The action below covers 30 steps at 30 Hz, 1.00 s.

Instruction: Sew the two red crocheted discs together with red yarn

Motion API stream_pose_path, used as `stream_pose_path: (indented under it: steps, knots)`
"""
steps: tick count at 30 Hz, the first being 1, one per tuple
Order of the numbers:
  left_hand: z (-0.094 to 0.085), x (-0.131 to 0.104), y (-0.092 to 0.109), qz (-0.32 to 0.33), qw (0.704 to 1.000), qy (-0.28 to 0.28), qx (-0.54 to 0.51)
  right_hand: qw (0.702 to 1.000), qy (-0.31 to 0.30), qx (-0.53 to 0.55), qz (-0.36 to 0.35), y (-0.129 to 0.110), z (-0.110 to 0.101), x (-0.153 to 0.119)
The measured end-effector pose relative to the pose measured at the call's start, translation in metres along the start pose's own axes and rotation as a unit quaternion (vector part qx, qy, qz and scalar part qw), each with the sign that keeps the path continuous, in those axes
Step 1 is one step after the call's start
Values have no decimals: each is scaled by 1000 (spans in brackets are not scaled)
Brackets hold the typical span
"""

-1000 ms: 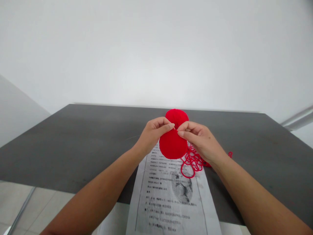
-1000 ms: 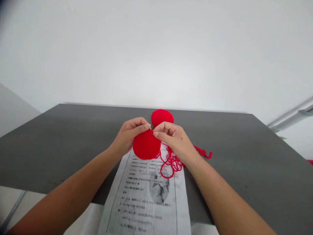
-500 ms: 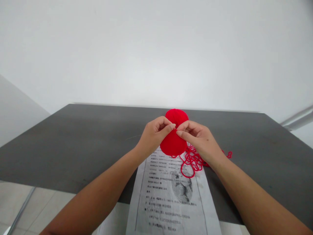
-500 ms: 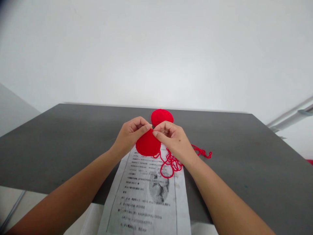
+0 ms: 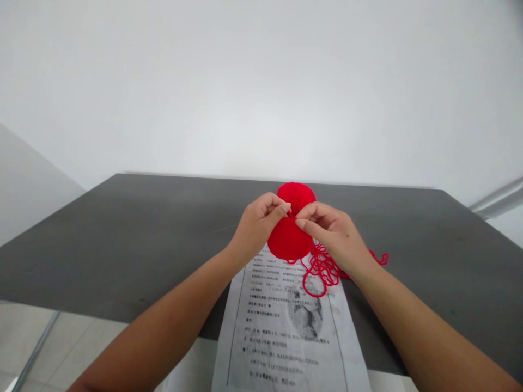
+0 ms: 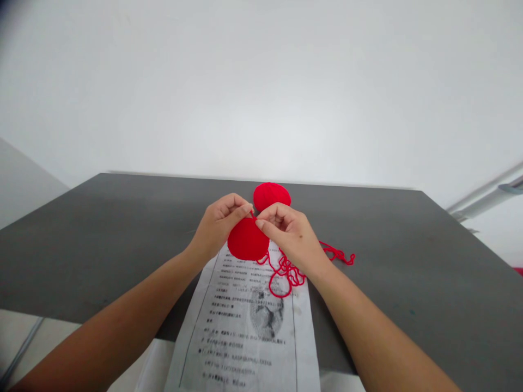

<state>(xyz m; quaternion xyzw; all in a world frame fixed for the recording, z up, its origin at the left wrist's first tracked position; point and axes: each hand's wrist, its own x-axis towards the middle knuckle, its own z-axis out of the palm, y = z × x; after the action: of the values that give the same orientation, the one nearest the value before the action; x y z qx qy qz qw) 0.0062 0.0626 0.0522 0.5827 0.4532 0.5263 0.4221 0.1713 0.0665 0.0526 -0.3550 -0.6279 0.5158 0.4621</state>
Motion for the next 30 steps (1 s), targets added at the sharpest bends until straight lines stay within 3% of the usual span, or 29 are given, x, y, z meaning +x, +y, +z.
stream_pose_path:
  steps: [30]
  knots:
    - [-2, 2, -4, -41, 999, 11, 13, 997, -13, -54, -47, 2, 0, -2]
